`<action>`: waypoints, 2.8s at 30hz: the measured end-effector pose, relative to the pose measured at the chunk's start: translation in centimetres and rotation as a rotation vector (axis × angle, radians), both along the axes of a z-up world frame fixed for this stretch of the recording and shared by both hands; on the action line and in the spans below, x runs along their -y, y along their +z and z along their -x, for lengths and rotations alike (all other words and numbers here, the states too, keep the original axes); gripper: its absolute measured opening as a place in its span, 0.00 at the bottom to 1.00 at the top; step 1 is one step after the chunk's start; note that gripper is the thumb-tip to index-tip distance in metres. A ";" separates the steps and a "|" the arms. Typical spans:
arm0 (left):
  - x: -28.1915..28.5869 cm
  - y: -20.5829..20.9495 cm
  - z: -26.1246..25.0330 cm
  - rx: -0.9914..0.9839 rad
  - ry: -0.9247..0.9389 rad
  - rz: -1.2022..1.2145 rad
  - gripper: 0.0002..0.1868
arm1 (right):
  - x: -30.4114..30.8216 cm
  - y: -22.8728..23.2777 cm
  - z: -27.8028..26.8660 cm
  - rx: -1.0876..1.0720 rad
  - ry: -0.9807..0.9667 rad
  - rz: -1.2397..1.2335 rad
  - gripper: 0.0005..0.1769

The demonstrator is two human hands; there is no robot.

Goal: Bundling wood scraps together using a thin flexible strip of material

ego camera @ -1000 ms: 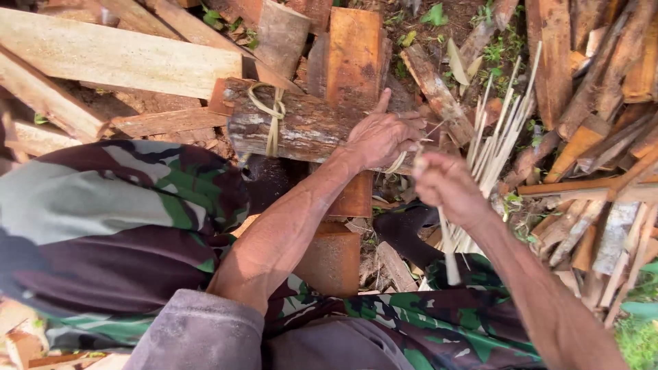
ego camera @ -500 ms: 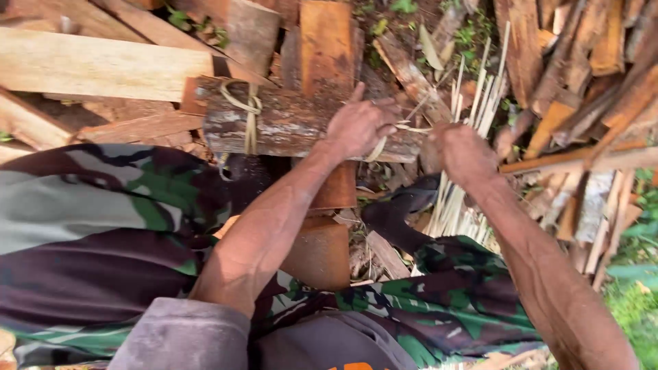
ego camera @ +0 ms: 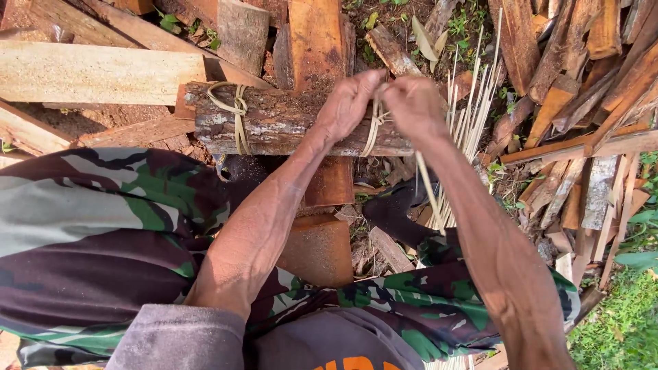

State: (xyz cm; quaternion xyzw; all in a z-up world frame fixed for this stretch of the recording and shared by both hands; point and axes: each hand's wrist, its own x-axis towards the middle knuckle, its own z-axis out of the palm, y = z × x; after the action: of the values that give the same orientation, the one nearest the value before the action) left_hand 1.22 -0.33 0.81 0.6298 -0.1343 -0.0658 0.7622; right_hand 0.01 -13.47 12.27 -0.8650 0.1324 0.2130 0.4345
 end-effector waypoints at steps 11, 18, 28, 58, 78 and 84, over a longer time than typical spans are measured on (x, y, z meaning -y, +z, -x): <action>0.6 -1.2 1.1 0.514 -0.179 -0.650 0.23 | 3.0 1.6 4.2 -0.205 -0.569 0.006 0.09; 1.6 0.5 2.5 0.625 -0.335 -0.867 0.14 | 3.4 -5.1 12.8 -0.185 -1.093 -0.796 0.03; 3.3 3.8 2.9 0.612 -0.418 -0.944 0.08 | 8.7 -1.7 22.3 0.335 0.018 0.504 0.09; 0.5 7.4 -0.4 0.012 -0.679 -0.608 0.07 | -1.9 -11.6 15.0 0.209 -0.976 -0.741 0.03; -1.0 6.7 0.6 -0.045 -0.600 -0.539 0.14 | -8.1 -9.1 12.2 0.252 -1.161 -1.010 0.46; -0.6 5.0 -0.2 0.213 -0.663 -0.569 0.12 | -7.2 -15.1 10.8 0.302 -1.069 -0.604 0.39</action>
State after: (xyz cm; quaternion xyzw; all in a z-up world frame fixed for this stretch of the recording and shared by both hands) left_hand 1.43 0.30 5.83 0.7407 -0.3830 -0.2758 0.4782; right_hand -10.80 -6.26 -2.83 -0.5391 0.4177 -0.1301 0.7197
